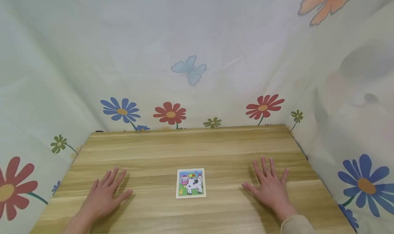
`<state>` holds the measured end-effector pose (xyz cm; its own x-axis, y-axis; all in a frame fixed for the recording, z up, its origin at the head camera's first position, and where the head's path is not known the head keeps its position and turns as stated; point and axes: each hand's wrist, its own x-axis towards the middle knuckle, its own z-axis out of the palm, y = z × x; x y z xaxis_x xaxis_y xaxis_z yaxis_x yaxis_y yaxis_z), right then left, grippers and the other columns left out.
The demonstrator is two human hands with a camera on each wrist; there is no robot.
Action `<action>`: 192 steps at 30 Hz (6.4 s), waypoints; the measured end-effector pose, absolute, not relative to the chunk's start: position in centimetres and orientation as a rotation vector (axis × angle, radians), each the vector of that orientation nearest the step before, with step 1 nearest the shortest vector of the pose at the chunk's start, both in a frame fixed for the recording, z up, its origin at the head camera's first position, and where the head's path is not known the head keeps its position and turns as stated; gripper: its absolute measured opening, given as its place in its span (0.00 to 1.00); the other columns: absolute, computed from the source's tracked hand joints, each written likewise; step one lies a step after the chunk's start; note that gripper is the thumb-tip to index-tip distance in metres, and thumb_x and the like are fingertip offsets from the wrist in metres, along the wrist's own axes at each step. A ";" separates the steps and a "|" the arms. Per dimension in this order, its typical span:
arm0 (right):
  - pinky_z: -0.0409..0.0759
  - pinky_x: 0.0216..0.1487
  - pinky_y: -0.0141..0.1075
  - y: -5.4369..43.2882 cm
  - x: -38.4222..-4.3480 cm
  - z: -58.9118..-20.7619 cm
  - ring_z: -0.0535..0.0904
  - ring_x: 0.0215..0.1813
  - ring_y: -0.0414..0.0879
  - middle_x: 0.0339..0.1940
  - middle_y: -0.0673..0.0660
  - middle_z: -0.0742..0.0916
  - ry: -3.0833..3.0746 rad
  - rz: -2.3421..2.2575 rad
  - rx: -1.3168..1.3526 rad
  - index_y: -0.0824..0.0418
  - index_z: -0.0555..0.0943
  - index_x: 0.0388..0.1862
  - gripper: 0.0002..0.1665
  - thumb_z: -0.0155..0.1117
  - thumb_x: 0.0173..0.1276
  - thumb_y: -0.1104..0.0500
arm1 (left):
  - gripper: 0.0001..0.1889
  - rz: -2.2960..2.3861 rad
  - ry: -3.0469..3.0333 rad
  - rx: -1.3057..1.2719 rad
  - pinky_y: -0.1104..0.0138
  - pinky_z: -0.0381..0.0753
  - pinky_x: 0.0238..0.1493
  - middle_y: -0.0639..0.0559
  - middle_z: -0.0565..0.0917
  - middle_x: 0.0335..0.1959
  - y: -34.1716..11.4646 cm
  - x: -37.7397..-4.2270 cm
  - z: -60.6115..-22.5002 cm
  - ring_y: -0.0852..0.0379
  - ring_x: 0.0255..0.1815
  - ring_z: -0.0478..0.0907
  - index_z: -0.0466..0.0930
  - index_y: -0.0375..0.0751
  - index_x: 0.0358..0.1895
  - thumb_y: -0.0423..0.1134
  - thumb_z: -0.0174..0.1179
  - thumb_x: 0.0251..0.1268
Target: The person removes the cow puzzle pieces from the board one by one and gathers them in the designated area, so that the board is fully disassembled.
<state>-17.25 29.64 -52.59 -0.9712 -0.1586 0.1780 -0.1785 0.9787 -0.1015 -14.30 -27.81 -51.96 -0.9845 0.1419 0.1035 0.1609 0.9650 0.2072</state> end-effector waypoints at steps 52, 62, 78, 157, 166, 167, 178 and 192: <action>0.34 0.69 0.56 16.7 -19.4 -51.8 0.40 0.76 0.49 0.77 0.50 0.49 -2.842 0.129 0.896 0.49 0.50 0.76 0.59 0.48 0.53 0.19 | 0.50 -0.444 -3.091 -0.762 0.45 0.49 0.67 0.50 0.58 0.73 -19.3 -19.7 -48.6 0.44 0.73 0.51 0.59 0.52 0.72 0.70 0.64 0.44; 0.40 0.70 0.53 13.6 -19.4 -52.0 0.42 0.76 0.51 0.77 0.51 0.50 -2.819 0.152 1.055 0.52 0.48 0.76 0.59 0.48 0.55 0.20 | 0.48 -0.556 -3.151 -0.803 0.47 0.56 0.65 0.49 0.63 0.70 -17.0 -20.5 -47.4 0.44 0.71 0.55 0.63 0.50 0.70 0.61 0.71 0.42; 0.49 0.69 0.53 12.0 -19.4 -53.4 0.49 0.75 0.53 0.76 0.56 0.58 -2.812 0.264 1.129 0.59 0.54 0.75 0.56 0.49 0.60 0.24 | 0.35 -0.572 -3.089 -0.928 0.55 0.66 0.61 0.51 0.76 0.58 -14.1 -21.5 -48.1 0.51 0.60 0.70 0.74 0.48 0.62 0.54 0.71 0.48; 0.52 0.70 0.48 11.4 -19.1 -54.4 0.50 0.75 0.51 0.75 0.57 0.58 -2.900 0.396 1.094 0.61 0.55 0.74 0.52 0.48 0.64 0.28 | 0.09 -0.843 -3.055 -0.754 0.60 0.69 0.46 0.54 0.77 0.34 -10.7 -24.2 -51.2 0.57 0.38 0.70 0.81 0.47 0.36 0.42 0.70 0.54; 0.51 0.70 0.48 11.5 -19.2 -54.3 0.50 0.75 0.51 0.75 0.57 0.58 -2.902 0.410 1.092 0.61 0.55 0.74 0.52 0.48 0.64 0.27 | 0.09 -0.966 -3.074 -0.710 0.60 0.71 0.47 0.53 0.78 0.36 -10.6 -24.1 -51.0 0.56 0.38 0.72 0.79 0.47 0.37 0.41 0.68 0.57; 0.51 0.70 0.48 11.5 -19.2 -54.3 0.50 0.75 0.51 0.75 0.57 0.58 -2.904 0.409 1.091 0.61 0.55 0.74 0.52 0.48 0.64 0.27 | 0.09 -0.982 -3.074 -0.704 0.60 0.71 0.46 0.54 0.78 0.36 -10.6 -24.1 -50.9 0.56 0.38 0.72 0.78 0.47 0.37 0.41 0.68 0.57; 0.52 0.70 0.48 11.6 -19.2 -54.4 0.50 0.75 0.51 0.75 0.57 0.59 -2.896 0.410 1.086 0.61 0.55 0.74 0.53 0.48 0.63 0.27 | 0.11 -1.047 -3.048 -0.760 0.65 0.73 0.40 0.57 0.80 0.33 -10.8 -24.7 -51.6 0.60 0.34 0.74 0.80 0.47 0.41 0.42 0.68 0.56; 0.52 0.70 0.48 11.6 -19.1 -54.4 0.51 0.74 0.52 0.75 0.57 0.59 -2.879 0.414 1.088 0.61 0.56 0.74 0.52 0.50 0.63 0.28 | 0.05 -1.209 -3.062 -0.698 0.65 0.73 0.33 0.57 0.78 0.28 -10.9 -24.8 -51.6 0.59 0.30 0.72 0.80 0.47 0.35 0.40 0.67 0.58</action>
